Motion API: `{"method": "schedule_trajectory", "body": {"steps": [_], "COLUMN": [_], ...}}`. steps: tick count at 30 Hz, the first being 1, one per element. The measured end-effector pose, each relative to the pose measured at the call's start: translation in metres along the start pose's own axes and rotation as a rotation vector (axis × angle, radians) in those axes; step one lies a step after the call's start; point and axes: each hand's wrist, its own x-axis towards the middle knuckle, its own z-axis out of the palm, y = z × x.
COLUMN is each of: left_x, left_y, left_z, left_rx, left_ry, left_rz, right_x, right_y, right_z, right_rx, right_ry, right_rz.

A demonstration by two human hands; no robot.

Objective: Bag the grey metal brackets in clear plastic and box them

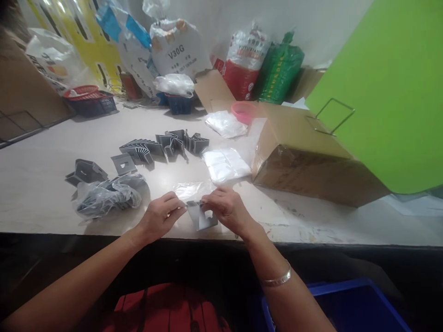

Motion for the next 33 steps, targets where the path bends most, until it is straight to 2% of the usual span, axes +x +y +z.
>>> {"method": "schedule_trajectory", "body": {"steps": [3,5,8,10,12,15,17,21,23,26,28,30,33], "left_x": [0.001,0.002,0.004,0.006,0.009,0.012,0.013,0.013,0.011,0.008,0.005,0.002,-0.003], "left_y": [0.011,0.017,0.018,0.015,0.011,0.005,0.003,0.002,0.001,-0.002,-0.005,-0.007,-0.009], "left_z": [0.007,0.011,0.014,0.013,0.009,0.001,-0.003,-0.004,-0.001,0.003,0.006,0.006,0.007], "left_rx": [-0.08,-0.165,-0.387,-0.615,-0.821,-0.965,-0.999,-1.043,-1.053,-1.022,-0.936,-0.75,-0.361], "left_ry": [0.049,0.07,0.012,0.0,0.054,0.158,0.181,0.197,0.215,0.266,0.352,0.402,0.283], "left_rz": [-0.042,-0.14,-0.421,-0.615,-0.738,-0.81,-0.823,-0.831,-0.841,-0.832,-0.79,-0.692,-0.453], "right_x": [0.003,0.008,0.013,0.011,0.004,-0.009,-0.016,-0.016,-0.013,-0.01,-0.01,-0.011,-0.01], "right_y": [-0.007,-0.011,-0.013,-0.013,-0.013,-0.014,-0.016,-0.023,-0.029,-0.039,-0.046,-0.05,-0.045], "right_z": [0.008,0.012,0.015,0.016,0.017,0.024,0.032,0.047,0.052,0.058,0.06,0.06,0.056], "right_rx": [-0.136,-0.194,-0.137,-0.024,0.099,0.327,0.551,0.917,1.0,1.003,1.003,1.048,1.126], "right_ry": [-0.042,-0.053,-0.016,0.064,0.195,0.31,0.32,0.393,0.451,0.529,0.515,0.476,0.496], "right_rz": [0.014,0.051,0.097,0.152,0.286,0.562,0.693,0.849,0.9,0.928,0.938,0.961,0.995]}}
